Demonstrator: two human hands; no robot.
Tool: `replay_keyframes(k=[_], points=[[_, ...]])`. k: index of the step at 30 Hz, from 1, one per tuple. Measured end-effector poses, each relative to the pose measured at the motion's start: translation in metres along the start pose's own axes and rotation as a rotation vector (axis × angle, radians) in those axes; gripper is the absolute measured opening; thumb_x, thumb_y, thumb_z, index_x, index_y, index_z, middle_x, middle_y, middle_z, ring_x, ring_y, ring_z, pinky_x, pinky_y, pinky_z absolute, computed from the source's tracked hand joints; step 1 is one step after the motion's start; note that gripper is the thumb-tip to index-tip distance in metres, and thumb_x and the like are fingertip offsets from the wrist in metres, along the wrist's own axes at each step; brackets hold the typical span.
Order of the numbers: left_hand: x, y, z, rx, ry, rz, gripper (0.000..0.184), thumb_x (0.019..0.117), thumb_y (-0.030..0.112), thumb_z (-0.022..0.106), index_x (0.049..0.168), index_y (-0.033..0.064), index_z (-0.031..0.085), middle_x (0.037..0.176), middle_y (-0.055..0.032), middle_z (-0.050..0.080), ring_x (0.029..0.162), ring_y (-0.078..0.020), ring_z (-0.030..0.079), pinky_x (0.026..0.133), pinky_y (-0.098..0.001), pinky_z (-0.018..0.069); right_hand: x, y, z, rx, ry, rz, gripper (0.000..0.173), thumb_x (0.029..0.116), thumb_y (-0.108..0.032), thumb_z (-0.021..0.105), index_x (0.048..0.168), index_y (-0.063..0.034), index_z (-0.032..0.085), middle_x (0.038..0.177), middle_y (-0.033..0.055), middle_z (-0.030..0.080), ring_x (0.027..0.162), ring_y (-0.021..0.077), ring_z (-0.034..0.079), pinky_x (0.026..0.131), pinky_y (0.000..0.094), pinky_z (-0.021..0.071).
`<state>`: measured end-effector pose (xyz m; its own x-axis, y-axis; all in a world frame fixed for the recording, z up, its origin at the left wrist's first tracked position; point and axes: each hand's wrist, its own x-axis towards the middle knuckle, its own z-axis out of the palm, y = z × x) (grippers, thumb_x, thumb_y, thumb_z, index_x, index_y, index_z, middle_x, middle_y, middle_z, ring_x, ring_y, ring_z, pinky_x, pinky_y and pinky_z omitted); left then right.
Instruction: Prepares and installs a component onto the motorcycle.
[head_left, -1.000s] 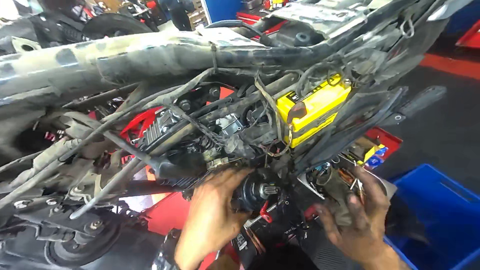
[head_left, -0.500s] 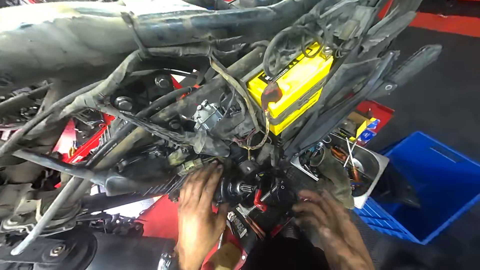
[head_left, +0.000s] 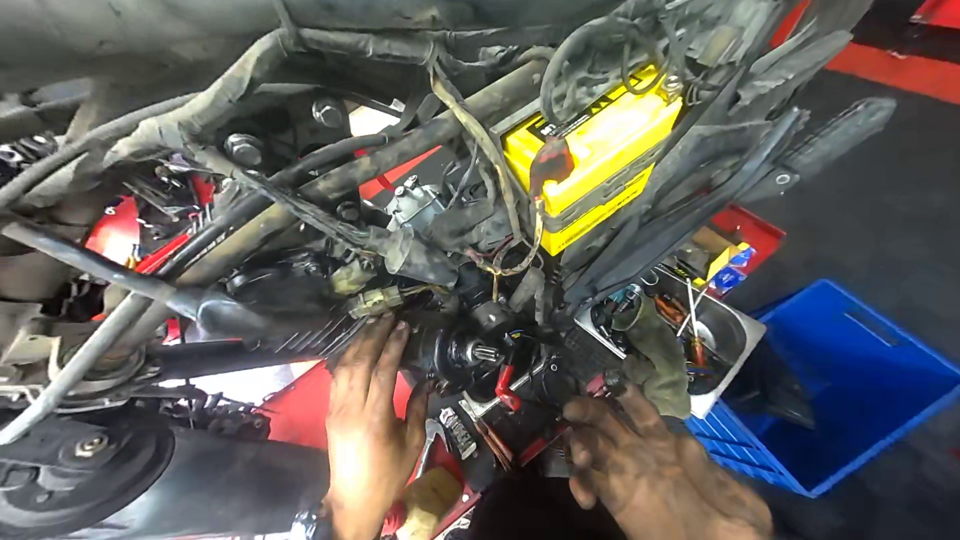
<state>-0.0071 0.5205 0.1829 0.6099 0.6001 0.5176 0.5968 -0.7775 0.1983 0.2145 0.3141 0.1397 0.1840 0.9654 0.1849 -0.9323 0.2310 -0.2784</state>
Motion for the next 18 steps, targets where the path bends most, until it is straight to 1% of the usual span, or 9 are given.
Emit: replay_keyframes(k=[3, 6, 7, 9, 10, 12, 14, 16, 18], points=[[-0.004, 0.002, -0.003, 0.012, 0.002, -0.031, 0.064, 0.0907, 0.032, 0.071, 0.148, 0.0092, 0.055, 0.156, -0.0131, 0.049, 0.145, -0.0320, 0.045, 0.118, -0.0517, 0.0398, -0.001, -0.003, -0.002, -0.037, -0.012, 0.037, 0.061, 0.0984, -0.040, 0.059, 0.154, -0.0204, 0.046, 0.150, 0.0187, 0.051, 0.122, 0.0368, 0.060, 0.095, 0.0492, 0.0528], [-0.004, 0.001, -0.009, 0.037, 0.004, -0.051, 0.065, 0.0896, 0.030, 0.073, 0.149, 0.0109, 0.054, 0.157, -0.0112, 0.048, 0.146, -0.0293, 0.044, 0.118, -0.0502, 0.0404, 0.000, 0.000, -0.006, -0.286, -0.025, 0.024, 0.061, 0.0998, -0.045, 0.058, 0.155, -0.0231, 0.045, 0.148, 0.0172, 0.053, 0.115, 0.0332, 0.063, 0.090, 0.0450, 0.0558], [-0.003, 0.001, -0.010, 0.041, 0.008, -0.057, 0.065, 0.0891, 0.030, 0.072, 0.149, 0.0111, 0.054, 0.157, -0.0108, 0.048, 0.146, -0.0287, 0.044, 0.118, -0.0497, 0.0408, 0.001, 0.000, -0.006, -0.397, -0.021, 0.011, 0.063, 0.1001, -0.048, 0.057, 0.157, -0.0234, 0.043, 0.147, 0.0170, 0.054, 0.112, 0.0320, 0.064, 0.087, 0.0438, 0.0569], [-0.002, 0.004, -0.012, 0.029, 0.014, -0.071, 0.065, 0.0888, 0.031, 0.073, 0.149, 0.0117, 0.054, 0.157, -0.0098, 0.048, 0.146, -0.0279, 0.045, 0.118, -0.0491, 0.0414, 0.003, -0.001, -0.006, -0.615, -0.039, -0.013, 0.070, 0.1010, -0.051, 0.056, 0.162, -0.0243, 0.033, 0.147, 0.0164, 0.054, 0.112, 0.0316, 0.065, 0.086, 0.0437, 0.0581], [-0.001, 0.005, -0.013, 0.013, 0.016, -0.074, 0.065, 0.0887, 0.032, 0.073, 0.148, 0.0118, 0.055, 0.157, -0.0096, 0.048, 0.145, -0.0277, 0.045, 0.117, -0.0492, 0.0416, 0.005, -0.002, -0.007, -0.735, -0.049, -0.031, 0.073, 0.1018, -0.051, 0.055, 0.163, -0.0240, 0.028, 0.148, 0.0159, 0.053, 0.113, 0.0316, 0.065, 0.087, 0.0446, 0.0584], [0.001, 0.007, -0.012, -0.023, 0.010, -0.069, 0.066, 0.0883, 0.034, 0.074, 0.148, 0.0121, 0.055, 0.157, -0.0092, 0.048, 0.145, -0.0269, 0.045, 0.117, -0.0492, 0.0419, 0.008, -0.002, -0.010, -0.964, -0.057, -0.092, 0.075, 0.1023, -0.047, 0.059, 0.165, -0.0228, 0.024, 0.148, 0.0154, 0.052, 0.116, 0.0316, 0.064, 0.091, 0.0470, 0.0593], [0.006, 0.005, -0.009, -0.047, 0.006, -0.038, 0.067, 0.0875, 0.035, 0.074, 0.148, 0.0135, 0.055, 0.157, -0.0089, 0.048, 0.146, -0.0269, 0.045, 0.118, -0.0495, 0.0417, 0.012, -0.003, -0.014, -1.108, -0.049, -0.151, 0.079, 0.0996, -0.044, 0.065, 0.164, -0.0206, 0.026, 0.147, 0.0165, 0.052, 0.117, 0.0317, 0.064, 0.092, 0.0476, 0.0595], [0.008, -0.001, -0.007, -0.050, -0.009, -0.013, 0.071, 0.0871, 0.040, 0.074, 0.150, 0.0157, 0.053, 0.157, -0.0088, 0.048, 0.145, -0.0277, 0.046, 0.116, -0.0512, 0.0422, 0.016, -0.004, -0.011, -1.205, -0.033, -0.189, 0.080, 0.0967, -0.040, 0.070, 0.161, -0.0123, 0.032, 0.145, 0.0192, 0.052, 0.117, 0.0320, 0.064, 0.092, 0.0478, 0.0602], [0.006, -0.005, -0.011, -0.059, -0.042, -0.021, 0.075, 0.0869, 0.045, 0.074, 0.151, 0.0134, 0.052, 0.155, -0.0134, 0.050, 0.144, -0.0336, 0.046, 0.117, -0.0570, 0.0392, 0.017, -0.005, 0.004, -1.273, -0.007, -0.197, 0.069, 0.0946, -0.035, 0.074, 0.149, -0.0027, 0.047, 0.143, 0.0214, 0.054, 0.116, 0.0303, 0.065, 0.091, 0.0461, 0.0608]])
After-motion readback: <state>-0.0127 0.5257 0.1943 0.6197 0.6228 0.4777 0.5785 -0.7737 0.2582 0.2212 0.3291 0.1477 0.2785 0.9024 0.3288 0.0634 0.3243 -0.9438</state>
